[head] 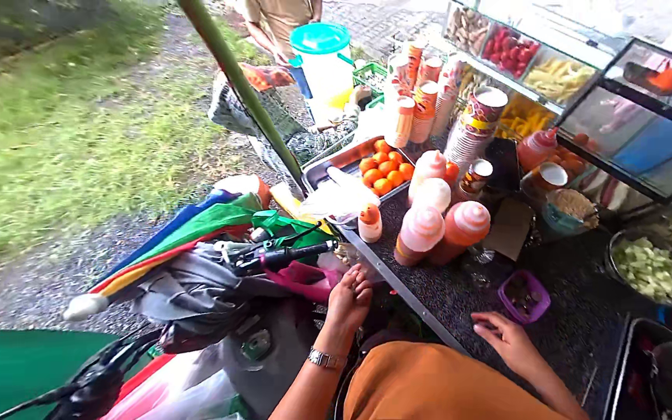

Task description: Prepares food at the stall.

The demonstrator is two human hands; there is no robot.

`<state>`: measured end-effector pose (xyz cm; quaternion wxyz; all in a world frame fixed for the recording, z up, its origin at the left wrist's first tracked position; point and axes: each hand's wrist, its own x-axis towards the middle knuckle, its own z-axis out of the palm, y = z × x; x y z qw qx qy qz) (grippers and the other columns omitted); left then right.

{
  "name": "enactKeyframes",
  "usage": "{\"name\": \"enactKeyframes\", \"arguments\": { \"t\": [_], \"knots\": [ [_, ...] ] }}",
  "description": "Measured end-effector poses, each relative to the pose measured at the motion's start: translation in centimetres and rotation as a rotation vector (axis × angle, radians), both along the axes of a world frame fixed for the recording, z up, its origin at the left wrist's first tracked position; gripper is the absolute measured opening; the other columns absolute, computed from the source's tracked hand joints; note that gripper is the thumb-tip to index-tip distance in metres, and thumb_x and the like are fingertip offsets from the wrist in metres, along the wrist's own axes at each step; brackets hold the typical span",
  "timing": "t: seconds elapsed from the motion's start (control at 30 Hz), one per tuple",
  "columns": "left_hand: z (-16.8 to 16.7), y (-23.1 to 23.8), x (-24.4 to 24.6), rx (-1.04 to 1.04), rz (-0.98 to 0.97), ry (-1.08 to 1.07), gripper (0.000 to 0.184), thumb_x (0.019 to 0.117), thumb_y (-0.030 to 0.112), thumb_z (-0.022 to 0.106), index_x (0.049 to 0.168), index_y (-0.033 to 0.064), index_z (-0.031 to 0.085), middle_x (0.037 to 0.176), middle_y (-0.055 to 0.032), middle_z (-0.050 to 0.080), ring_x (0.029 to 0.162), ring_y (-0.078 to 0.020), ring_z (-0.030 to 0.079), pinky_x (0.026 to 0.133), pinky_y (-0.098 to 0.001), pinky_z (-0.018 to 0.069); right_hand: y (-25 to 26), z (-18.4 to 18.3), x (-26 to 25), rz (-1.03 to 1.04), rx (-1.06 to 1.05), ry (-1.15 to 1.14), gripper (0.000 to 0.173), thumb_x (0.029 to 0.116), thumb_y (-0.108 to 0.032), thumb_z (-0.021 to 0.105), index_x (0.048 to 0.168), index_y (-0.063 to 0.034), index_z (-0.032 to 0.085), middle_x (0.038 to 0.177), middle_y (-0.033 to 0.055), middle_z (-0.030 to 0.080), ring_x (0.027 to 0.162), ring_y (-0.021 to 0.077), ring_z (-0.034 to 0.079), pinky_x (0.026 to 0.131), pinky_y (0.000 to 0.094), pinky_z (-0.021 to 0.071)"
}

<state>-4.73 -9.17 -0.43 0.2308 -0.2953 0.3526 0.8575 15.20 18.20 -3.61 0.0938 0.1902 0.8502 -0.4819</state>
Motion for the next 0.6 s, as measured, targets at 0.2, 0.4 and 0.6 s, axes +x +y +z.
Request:
{"name": "enactKeyframes", "arguments": {
  "t": [0.2, 0.4, 0.6],
  "knots": [
    [-1.3, 4.6, 1.7, 0.003, -0.175, -0.149, 0.02, 0.1082, 0.014, 0.041, 0.094, 0.0096, 0.054, 0.056, 0.0054, 0.045, 0.042, -0.0026, 0.044, 0.041, -0.0156, 0.0386, -2.4, 0.6, -2.5, 0.037, 0.063, 0.103, 0.033, 0.1, -0.023, 0.064, 0.123, -0.0002, 0.072, 0.122, 0.0181, 0.071, 0.105, 0.0263, 0.071, 0.089, 0.04, 0.0592],
    [-1.9, 12.0, 5.4, 0.045, -0.627, -0.203, 0.047, 0.1128, 0.038, 0.027, 0.083, 0.0111, 0.051, 0.06, 0.0005, 0.054, 0.052, -0.0112, 0.055, 0.054, -0.0265, 0.0506, -4.4, 1.1, -5.0, 0.075, 0.356, 0.425, 0.034, 0.0819, -0.025, 0.078, 0.107, -0.0015, 0.078, 0.11, 0.0165, 0.074, 0.107, 0.0354, 0.068, 0.095, 0.0489, 0.0551],
    [-2.0, 14.7, 6.7, 0.088, -0.82, -0.165, 0.05, 0.113, 0.04, 0.025, 0.085, 0.01, 0.054, 0.064, -0.0012, 0.057, 0.055, -0.0122, 0.057, 0.057, -0.0278, 0.0508, -3.7, 1.2, -3.4, 0.007, 0.519, 0.357, 0.027, 0.0791, -0.014, 0.077, 0.102, 0.0009, 0.079, 0.106, 0.0202, 0.072, 0.105, 0.042, 0.066, 0.093, 0.0549, 0.0538]
  ]
}}
